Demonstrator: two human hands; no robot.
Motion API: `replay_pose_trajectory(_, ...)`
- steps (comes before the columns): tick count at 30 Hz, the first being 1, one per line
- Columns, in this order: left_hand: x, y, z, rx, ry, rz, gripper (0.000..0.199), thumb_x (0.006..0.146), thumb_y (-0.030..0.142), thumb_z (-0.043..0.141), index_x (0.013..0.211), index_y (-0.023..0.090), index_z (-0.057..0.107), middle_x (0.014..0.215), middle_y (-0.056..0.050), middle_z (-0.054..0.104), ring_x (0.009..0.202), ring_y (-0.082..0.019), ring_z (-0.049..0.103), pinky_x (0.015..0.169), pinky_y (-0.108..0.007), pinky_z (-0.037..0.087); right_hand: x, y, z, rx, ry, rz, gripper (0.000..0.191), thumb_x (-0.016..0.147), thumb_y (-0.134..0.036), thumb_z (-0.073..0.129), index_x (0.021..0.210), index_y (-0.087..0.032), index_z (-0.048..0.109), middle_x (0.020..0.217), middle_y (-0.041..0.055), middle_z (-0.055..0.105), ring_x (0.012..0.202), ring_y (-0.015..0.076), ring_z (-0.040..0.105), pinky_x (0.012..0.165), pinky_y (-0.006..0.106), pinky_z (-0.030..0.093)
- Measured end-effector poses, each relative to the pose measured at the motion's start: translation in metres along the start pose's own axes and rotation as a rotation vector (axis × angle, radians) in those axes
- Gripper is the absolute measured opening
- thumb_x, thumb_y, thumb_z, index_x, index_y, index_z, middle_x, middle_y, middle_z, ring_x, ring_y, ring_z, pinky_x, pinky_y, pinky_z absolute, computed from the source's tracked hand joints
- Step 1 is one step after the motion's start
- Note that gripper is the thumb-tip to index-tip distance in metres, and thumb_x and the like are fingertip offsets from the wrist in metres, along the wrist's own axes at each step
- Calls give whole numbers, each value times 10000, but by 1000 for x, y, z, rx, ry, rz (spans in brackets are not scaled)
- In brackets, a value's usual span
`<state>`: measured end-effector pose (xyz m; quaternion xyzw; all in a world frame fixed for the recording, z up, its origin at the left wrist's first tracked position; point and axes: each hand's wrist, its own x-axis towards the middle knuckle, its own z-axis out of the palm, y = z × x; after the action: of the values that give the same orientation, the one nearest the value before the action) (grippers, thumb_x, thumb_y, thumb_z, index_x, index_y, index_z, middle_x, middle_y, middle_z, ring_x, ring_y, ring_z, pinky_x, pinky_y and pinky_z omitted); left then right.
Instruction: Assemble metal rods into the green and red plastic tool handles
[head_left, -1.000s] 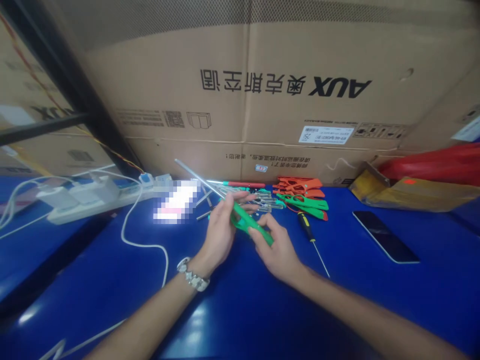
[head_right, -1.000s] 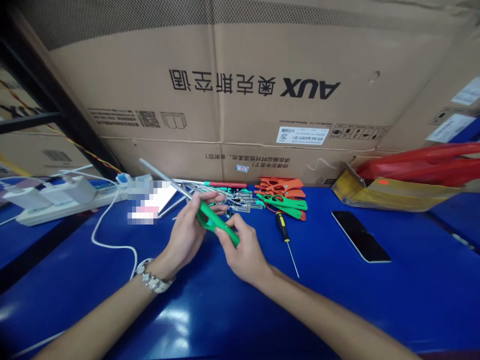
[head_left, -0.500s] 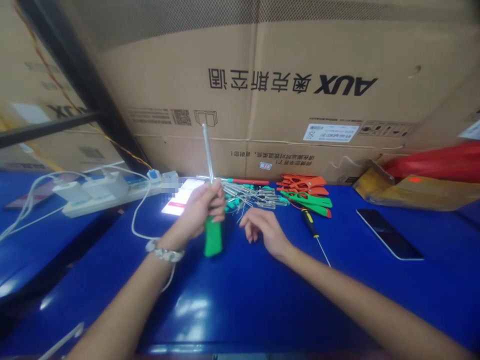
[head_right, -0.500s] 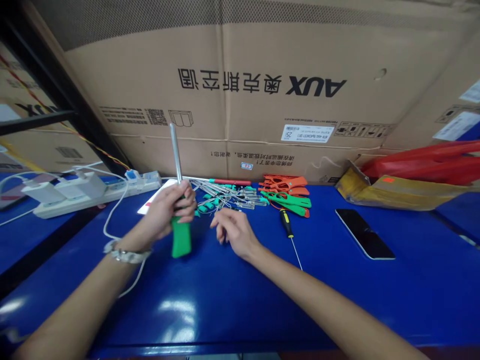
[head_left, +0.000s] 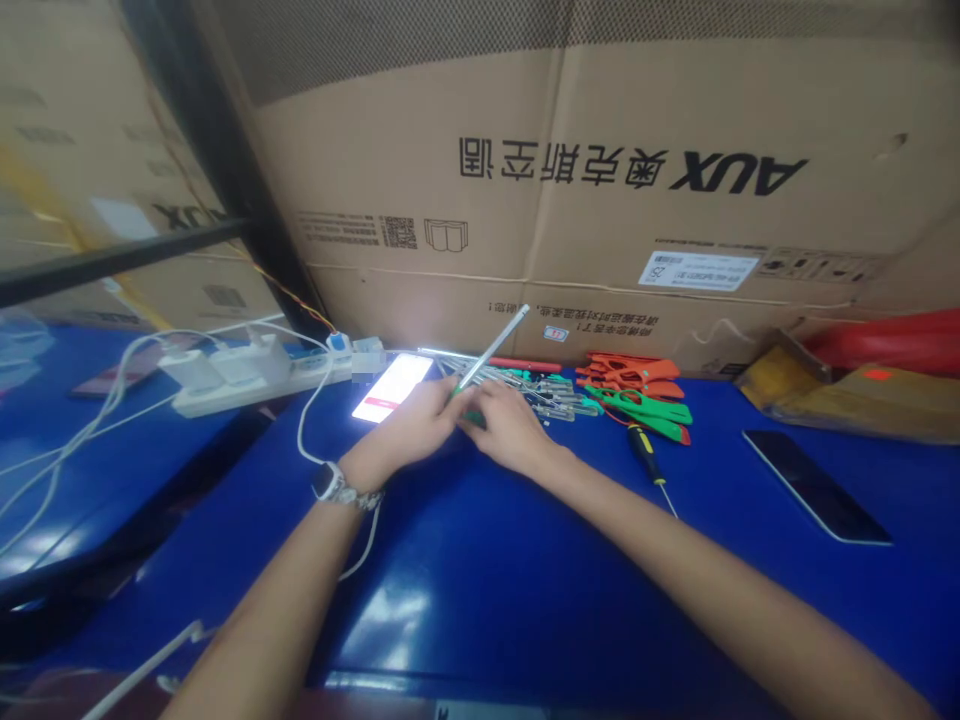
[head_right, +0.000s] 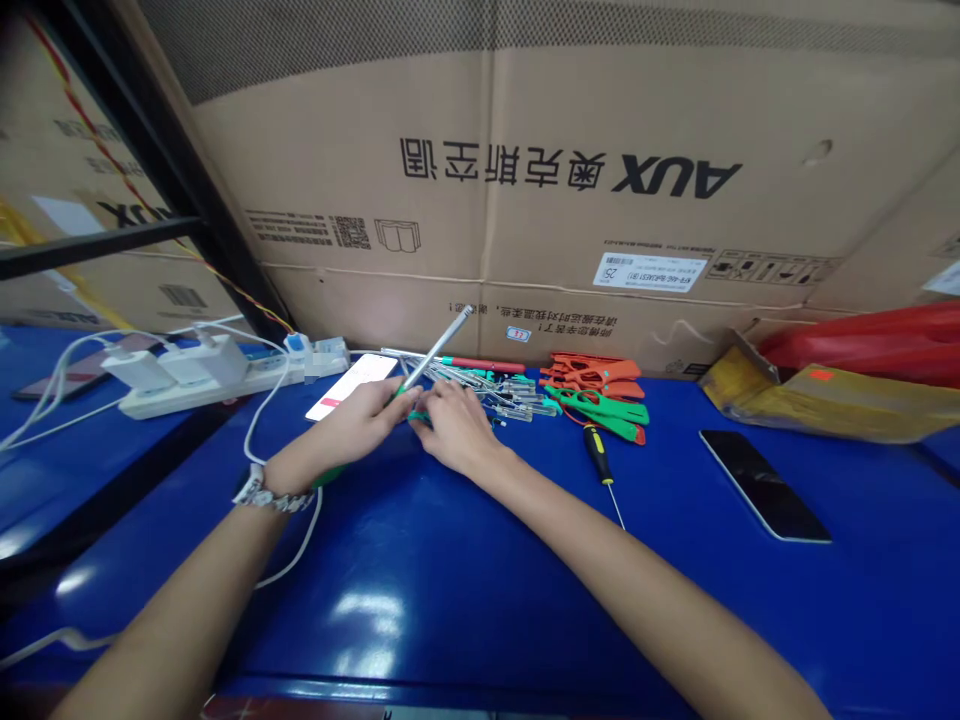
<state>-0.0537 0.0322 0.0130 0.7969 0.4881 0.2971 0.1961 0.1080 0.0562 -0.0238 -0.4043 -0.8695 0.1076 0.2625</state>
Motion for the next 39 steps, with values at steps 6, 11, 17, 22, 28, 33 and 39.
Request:
replay_pose_trajectory(6,-3,8,20,168,-132,10,358,1011,414,346,766,203,498,633,-15,558,542,-171,520,559,-292,374,-34,46,-33,843,312,420,348,790,-415,662,1041,-189,577,747,11,687,728,183,651,641,292,465)
replay_pose_trajectory(11,-6,26,36,357,-186,50,342,1015,405,334,858,196,554,664,-48,595,580,-216,587,575,-316,399,-59,60,-62,1172,547,658,326,722,-444,694,933,-218,589,806,39,732,757,208,686,540,252,417)
replay_pose_trajectory(17,-6,25,41,478,-207,82,349,1019,382,311,859,197,559,660,-59,611,610,-234,626,589,-326,432,-60,56,-66,1077,674,596,284,786,-479,659,861,-220,569,860,54,750,783,216,703,548,257,430)
replay_pose_trajectory(22,-7,23,40,502,-260,39,379,1023,400,278,908,186,569,706,-67,632,666,-249,641,638,-347,452,-62,50,-59,872,650,472,319,809,-527,636,855,-212,612,791,47,736,705,196,667,559,269,448)
replay_pose_trajectory(28,-7,25,38,543,-305,3,396,1032,405,247,982,179,568,777,-86,654,732,-273,657,687,-369,466,-62,51,-59,881,653,428,324,751,-507,718,818,-194,668,791,31,696,691,158,600,595,260,436)
replay_pose_trajectory(33,-7,27,38,567,-305,-3,398,1035,406,246,986,177,567,787,-94,661,747,-286,667,690,-380,472,-62,58,-61,1159,559,447,352,664,-471,821,743,-196,615,556,-64,514,486,79,382,478,230,310)
replay_pose_trajectory(39,-9,30,37,572,-332,9,379,1038,375,239,994,174,558,814,-99,679,762,-280,680,708,-377,483,-64,60,-69,1307,366,450,393,631,-424,867,713,-190,562,491,-76,487,460,66,360,474,231,258)
